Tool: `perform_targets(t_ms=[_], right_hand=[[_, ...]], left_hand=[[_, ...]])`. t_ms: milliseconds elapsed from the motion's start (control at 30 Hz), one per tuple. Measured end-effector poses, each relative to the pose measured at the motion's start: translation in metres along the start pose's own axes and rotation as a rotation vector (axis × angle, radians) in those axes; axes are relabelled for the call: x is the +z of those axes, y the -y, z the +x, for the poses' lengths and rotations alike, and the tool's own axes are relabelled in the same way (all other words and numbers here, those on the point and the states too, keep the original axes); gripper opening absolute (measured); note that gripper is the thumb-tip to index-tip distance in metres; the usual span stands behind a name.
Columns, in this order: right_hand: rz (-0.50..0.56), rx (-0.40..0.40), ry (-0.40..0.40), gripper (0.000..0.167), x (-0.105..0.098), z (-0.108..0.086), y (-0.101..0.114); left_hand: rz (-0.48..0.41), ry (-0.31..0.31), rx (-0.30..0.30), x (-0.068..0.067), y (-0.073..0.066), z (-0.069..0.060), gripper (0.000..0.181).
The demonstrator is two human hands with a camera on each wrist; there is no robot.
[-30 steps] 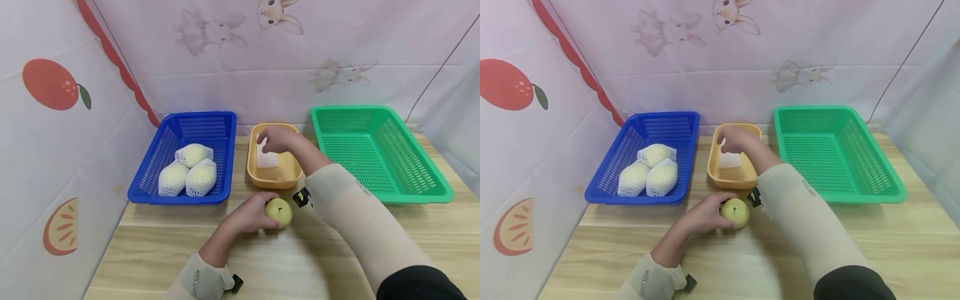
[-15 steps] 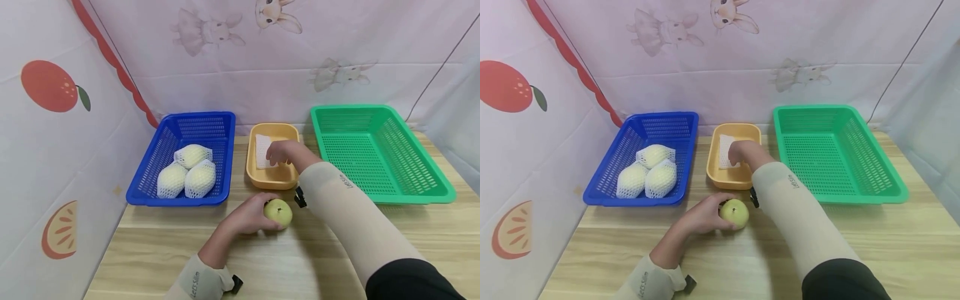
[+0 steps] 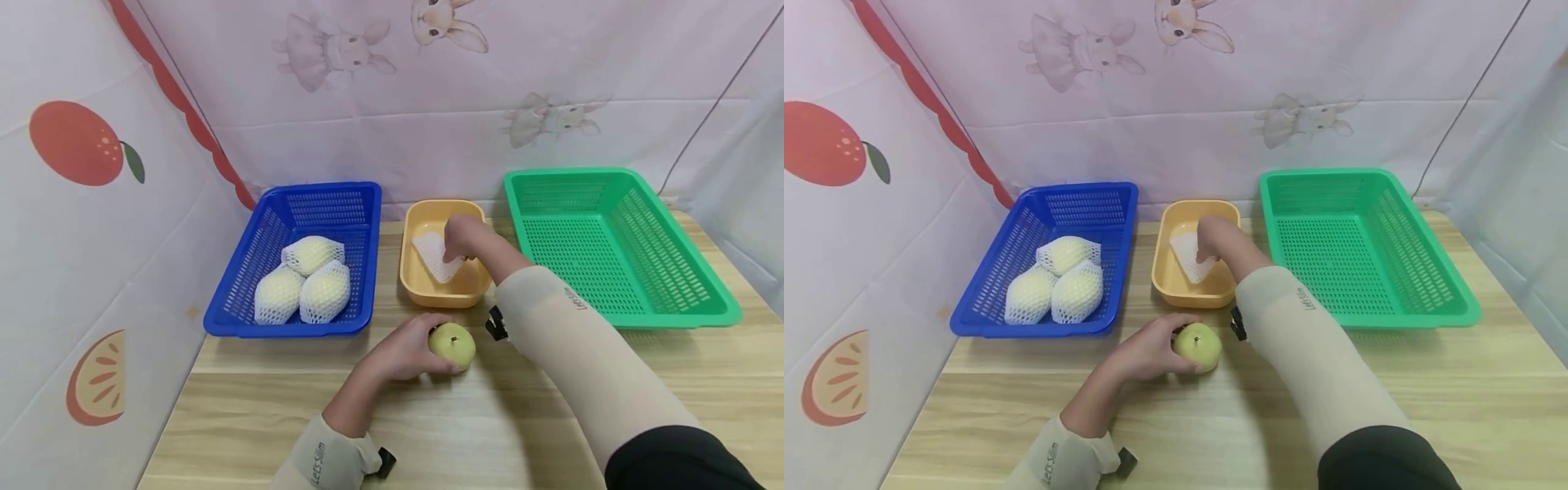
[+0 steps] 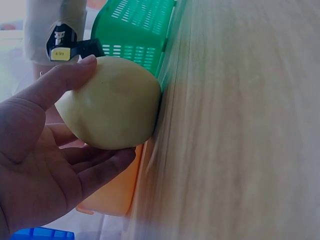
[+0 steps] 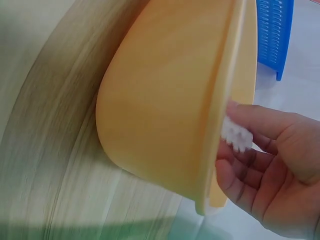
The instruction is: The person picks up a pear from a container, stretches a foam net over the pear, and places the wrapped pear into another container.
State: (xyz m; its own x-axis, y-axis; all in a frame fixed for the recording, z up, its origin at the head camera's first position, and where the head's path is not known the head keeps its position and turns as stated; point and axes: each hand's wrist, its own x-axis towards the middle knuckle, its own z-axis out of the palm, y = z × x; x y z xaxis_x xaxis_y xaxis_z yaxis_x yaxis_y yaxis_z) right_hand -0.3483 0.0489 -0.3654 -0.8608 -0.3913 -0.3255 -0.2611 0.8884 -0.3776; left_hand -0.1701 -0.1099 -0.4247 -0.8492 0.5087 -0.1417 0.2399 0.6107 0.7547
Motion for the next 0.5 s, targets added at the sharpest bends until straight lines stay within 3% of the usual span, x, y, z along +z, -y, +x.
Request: perform_targets(t_ms=[267, 500], right_hand=[[0.102, 0.039, 0.013, 0.053, -0.004, -0.011, -0.002], [0.094, -0.011, -0.046, 0.05, -0.011, -0.026, 0.001]], left_hand=[[-0.002, -0.001, -0.042, 0.0, 0.0, -0.001, 0.078], [0.025, 0.026, -0.061, -0.002, -0.001, -0.003, 0.084]])
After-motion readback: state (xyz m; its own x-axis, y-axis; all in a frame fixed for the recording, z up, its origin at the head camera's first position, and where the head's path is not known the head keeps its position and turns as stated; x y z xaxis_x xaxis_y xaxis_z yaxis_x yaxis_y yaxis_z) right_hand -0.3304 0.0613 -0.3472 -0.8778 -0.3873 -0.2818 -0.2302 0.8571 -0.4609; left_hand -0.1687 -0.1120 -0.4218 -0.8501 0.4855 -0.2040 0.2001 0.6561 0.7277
